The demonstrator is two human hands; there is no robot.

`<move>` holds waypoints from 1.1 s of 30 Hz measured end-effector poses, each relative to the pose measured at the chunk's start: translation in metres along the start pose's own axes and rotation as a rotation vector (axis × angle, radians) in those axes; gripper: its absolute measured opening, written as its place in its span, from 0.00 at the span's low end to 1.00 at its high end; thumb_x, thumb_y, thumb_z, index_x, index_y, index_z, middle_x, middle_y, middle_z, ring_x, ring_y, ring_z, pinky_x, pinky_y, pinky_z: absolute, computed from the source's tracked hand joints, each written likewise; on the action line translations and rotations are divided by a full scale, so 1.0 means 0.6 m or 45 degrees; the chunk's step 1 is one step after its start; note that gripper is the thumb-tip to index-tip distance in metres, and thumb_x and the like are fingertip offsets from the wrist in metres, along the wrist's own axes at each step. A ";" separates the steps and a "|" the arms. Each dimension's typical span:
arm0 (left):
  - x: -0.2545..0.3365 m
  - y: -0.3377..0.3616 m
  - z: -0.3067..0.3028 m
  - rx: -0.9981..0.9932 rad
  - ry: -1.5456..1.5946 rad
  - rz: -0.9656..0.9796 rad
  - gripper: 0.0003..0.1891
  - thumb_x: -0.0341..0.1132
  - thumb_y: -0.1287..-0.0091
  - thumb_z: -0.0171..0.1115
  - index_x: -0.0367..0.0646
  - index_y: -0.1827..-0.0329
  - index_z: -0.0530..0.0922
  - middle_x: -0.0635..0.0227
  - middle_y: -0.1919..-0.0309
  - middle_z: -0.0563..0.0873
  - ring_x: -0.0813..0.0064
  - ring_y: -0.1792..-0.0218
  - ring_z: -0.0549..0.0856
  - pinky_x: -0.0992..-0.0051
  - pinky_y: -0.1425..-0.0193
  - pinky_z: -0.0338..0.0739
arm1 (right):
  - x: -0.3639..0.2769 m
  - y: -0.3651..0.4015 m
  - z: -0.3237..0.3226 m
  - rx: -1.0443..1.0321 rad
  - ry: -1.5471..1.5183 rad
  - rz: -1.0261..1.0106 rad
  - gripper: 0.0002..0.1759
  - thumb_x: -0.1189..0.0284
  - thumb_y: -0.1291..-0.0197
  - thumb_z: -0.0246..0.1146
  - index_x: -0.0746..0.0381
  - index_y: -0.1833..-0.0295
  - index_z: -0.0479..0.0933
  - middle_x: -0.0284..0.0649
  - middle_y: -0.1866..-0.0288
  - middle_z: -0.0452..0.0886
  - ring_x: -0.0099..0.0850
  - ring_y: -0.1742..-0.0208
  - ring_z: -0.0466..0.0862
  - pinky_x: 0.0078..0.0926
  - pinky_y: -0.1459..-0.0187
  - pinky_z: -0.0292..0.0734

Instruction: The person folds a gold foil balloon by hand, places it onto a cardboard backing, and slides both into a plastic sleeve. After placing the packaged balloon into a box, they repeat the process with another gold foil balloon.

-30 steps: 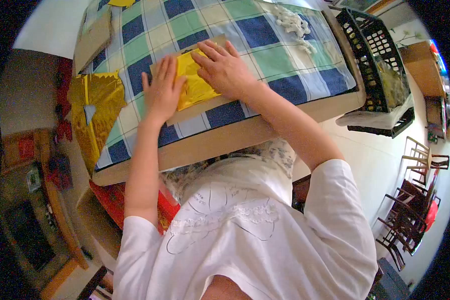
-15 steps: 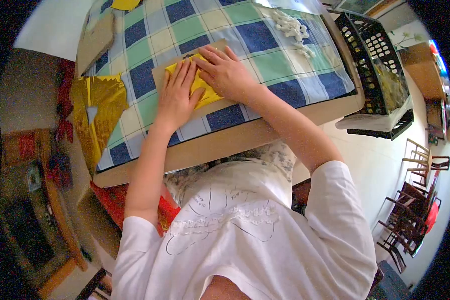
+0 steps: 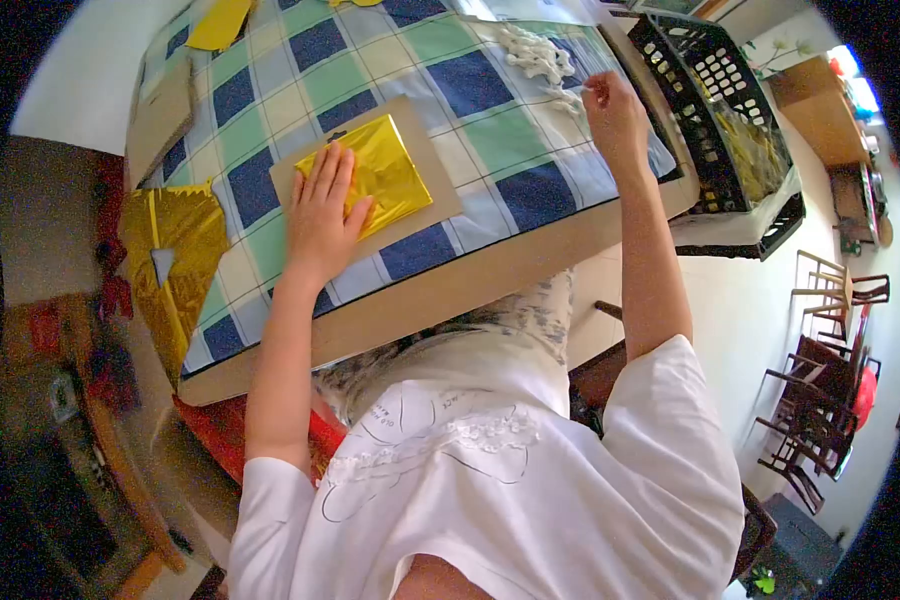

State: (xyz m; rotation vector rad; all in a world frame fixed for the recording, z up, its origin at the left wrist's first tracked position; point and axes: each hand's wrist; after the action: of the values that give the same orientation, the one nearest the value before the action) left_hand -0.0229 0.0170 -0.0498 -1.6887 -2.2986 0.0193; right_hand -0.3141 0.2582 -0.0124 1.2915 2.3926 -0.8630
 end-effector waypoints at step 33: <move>0.002 -0.001 -0.006 -0.005 0.015 0.022 0.32 0.48 0.28 0.51 0.45 0.25 0.57 0.59 0.24 0.57 0.60 0.24 0.56 0.54 0.23 0.47 | -0.198 0.091 0.088 -0.559 -0.400 -0.088 0.09 0.72 0.43 0.65 0.68 0.61 0.78 0.43 0.69 0.84 0.33 0.65 0.84 0.29 0.60 0.77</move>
State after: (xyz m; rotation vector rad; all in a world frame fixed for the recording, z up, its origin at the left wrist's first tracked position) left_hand -0.0232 0.0172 -0.0462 -1.7063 -2.2767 0.0084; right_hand -0.2039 0.1698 -0.0134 0.8409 2.2160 -0.4724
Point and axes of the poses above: each hand's wrist, its own y-axis away from the middle knuckle, its own z-axis out of the palm, x = y × z
